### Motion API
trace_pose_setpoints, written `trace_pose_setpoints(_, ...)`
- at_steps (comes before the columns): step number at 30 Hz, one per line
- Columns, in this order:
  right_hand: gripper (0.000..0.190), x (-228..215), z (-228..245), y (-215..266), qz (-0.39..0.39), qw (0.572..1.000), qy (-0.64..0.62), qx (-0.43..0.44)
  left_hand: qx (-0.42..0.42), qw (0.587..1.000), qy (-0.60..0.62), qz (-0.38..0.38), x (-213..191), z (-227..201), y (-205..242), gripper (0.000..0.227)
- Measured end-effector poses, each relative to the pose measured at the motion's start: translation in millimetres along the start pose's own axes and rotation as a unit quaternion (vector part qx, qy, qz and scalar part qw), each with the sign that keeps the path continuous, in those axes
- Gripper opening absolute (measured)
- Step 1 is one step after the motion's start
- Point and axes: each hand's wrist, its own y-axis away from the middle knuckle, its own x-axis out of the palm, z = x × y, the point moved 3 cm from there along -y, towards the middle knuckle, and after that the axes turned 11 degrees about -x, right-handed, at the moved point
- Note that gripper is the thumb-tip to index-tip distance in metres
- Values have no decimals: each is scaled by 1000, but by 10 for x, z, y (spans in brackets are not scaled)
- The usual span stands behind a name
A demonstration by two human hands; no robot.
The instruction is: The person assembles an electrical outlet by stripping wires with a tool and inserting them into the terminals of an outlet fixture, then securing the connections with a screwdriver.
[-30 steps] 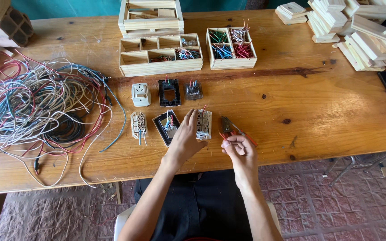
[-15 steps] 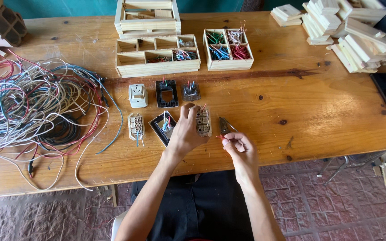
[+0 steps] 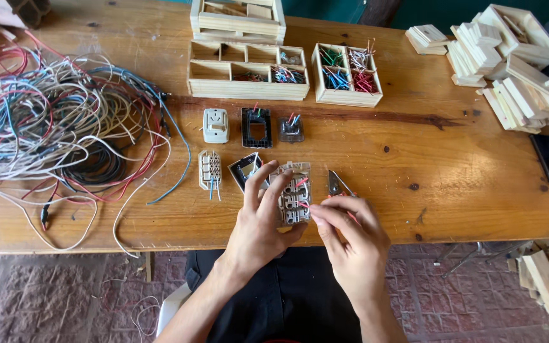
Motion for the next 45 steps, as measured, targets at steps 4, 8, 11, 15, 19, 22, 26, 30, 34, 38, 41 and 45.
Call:
trace_pose_setpoints(4,12,27,183,-164,17,998,44,-53,-6,1000,7,-2,-112,-48,10,94)
trace_pose_setpoints(8,14,61,241,-211,11,995,66,-78,-14,1000,4,3,-146,-67,12,98)
trace_pose_setpoints(11,12,91,210,-196,14,995,57,-81,-18,1000,7,4,-124,-45,-1,98)
trace_pose_setpoints(15,13,95,206,-190,12,995,53,-86,-11,1000,5,2,-96,-17,-7,99)
trace_pose_setpoints(19,12,106,200,-169,13,995,43,-91,-16,1000,4,1,-111,-43,-22,97)
trace_pose_setpoints(22,12,115,190,-156,14,995,36,-89,-26,1000,4,3,-107,-41,-32,98)
trace_pose_setpoints(26,11,141,164,-132,11,996,43,-71,-29,1000,0,1,-119,-55,-50,98)
trace_pose_setpoints(30,10,138,165,-158,2,996,49,-78,-17,1000,2,-2,-96,-43,-45,99)
trace_pose_setpoints(34,10,152,149,-168,19,996,50,-72,-24,1000,-7,7,-88,-50,-37,96)
trace_pose_setpoints(38,12,136,147,-203,36,996,45,-73,2,999,-36,-9,-93,-47,-37,93)
trace_pose_setpoints(41,11,115,130,-237,66,995,56,-49,40,999,-33,-8,-77,-25,-34,89)
trace_pose_setpoints(45,11,113,103,-250,75,994,61,-47,52,998,-26,-14,-68,-32,-35,85)
